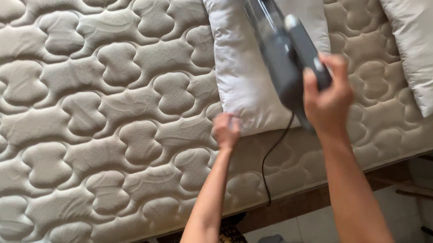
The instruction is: The recorder vacuums a mattress and pillows with a handheld vacuum, and then organizes laundry on the floor.
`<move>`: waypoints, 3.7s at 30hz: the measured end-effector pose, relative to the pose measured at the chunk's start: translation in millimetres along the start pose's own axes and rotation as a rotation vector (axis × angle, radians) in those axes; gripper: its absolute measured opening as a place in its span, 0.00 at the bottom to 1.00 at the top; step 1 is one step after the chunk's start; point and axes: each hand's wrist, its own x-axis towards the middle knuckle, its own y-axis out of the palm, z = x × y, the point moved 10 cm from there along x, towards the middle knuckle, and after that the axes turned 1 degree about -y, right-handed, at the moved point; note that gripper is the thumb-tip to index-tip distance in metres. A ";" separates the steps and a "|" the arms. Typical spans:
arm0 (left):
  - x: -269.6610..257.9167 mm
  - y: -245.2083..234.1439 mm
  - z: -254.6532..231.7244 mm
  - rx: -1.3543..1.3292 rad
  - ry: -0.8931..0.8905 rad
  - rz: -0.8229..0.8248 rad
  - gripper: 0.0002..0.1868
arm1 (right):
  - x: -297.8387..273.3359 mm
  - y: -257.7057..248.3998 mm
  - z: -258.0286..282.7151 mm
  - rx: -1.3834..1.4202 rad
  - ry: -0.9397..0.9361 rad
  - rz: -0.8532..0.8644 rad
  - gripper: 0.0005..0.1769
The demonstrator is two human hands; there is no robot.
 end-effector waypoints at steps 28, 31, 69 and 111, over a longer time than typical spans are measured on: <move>-14.7 41.1 58.5 0.130 -0.293 0.282 0.23 | -163.4 -5.9 41.7 -0.239 0.236 0.143 0.20; -15.1 38.4 54.9 0.135 -0.291 0.296 0.24 | -153.2 -0.5 43.9 -0.242 0.206 0.124 0.20; -30.7 35.0 70.3 0.091 -0.317 0.453 0.24 | -6.2 98.0 -21.6 0.021 0.048 0.020 0.19; -192.7 314.4 -15.0 0.001 -0.126 0.535 0.26 | -548.6 -317.8 -17.8 0.135 1.143 -0.498 0.24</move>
